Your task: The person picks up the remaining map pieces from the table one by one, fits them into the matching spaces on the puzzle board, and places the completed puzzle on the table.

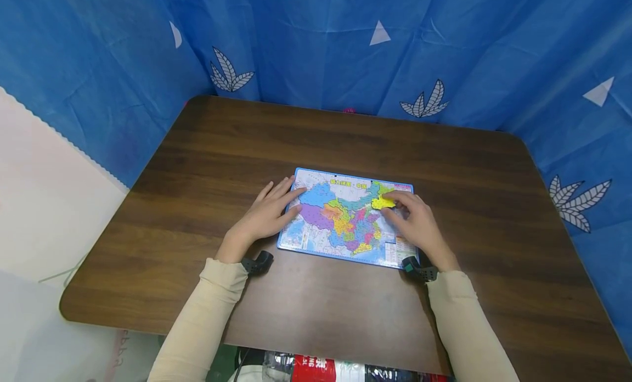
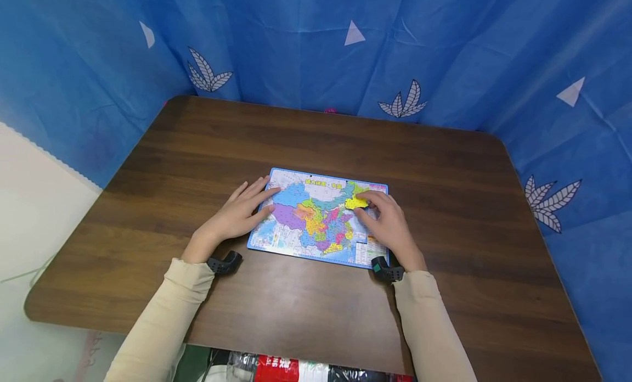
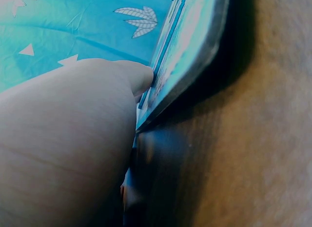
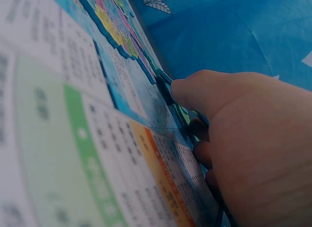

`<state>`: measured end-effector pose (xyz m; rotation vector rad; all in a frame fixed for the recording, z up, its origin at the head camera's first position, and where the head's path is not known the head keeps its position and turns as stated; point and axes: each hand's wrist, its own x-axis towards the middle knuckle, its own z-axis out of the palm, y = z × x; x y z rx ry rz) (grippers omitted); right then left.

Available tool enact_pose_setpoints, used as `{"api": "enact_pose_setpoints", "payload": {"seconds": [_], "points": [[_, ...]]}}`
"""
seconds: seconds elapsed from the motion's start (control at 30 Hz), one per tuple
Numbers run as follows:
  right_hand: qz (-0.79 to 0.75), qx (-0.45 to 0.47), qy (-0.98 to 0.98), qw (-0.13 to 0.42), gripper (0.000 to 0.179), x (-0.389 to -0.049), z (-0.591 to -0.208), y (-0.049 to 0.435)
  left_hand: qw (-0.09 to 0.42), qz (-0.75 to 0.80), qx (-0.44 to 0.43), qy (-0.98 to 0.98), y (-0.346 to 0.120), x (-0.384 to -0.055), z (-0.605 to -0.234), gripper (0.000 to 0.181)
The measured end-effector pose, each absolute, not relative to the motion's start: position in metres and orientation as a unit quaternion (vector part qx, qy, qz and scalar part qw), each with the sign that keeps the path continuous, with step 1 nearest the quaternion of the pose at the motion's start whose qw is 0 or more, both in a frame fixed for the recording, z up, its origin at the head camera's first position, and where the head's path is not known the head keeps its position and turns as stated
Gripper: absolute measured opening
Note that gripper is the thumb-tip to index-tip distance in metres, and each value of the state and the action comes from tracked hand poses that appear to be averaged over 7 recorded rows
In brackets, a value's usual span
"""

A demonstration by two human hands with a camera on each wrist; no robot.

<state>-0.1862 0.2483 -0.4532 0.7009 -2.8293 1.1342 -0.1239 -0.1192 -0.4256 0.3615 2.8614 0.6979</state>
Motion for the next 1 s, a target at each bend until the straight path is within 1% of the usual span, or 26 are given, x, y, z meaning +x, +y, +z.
{"api": "enact_pose_setpoints", "payload": {"seconds": [0.27, 1.0], "points": [[0.363, 0.219, -0.906, -0.003, 0.037, -0.1853, -0.4538, 0.2486, 0.090, 0.236, 0.121, 0.960, -0.1191, -0.1229, -0.4262, 0.058], [0.367, 0.206, -0.907, -0.010, 0.039, -0.1891, -0.4519, 0.2470, 0.094, 0.233, 0.124, 0.960, -0.1212, -0.1283, -0.4258, 0.058]]}}
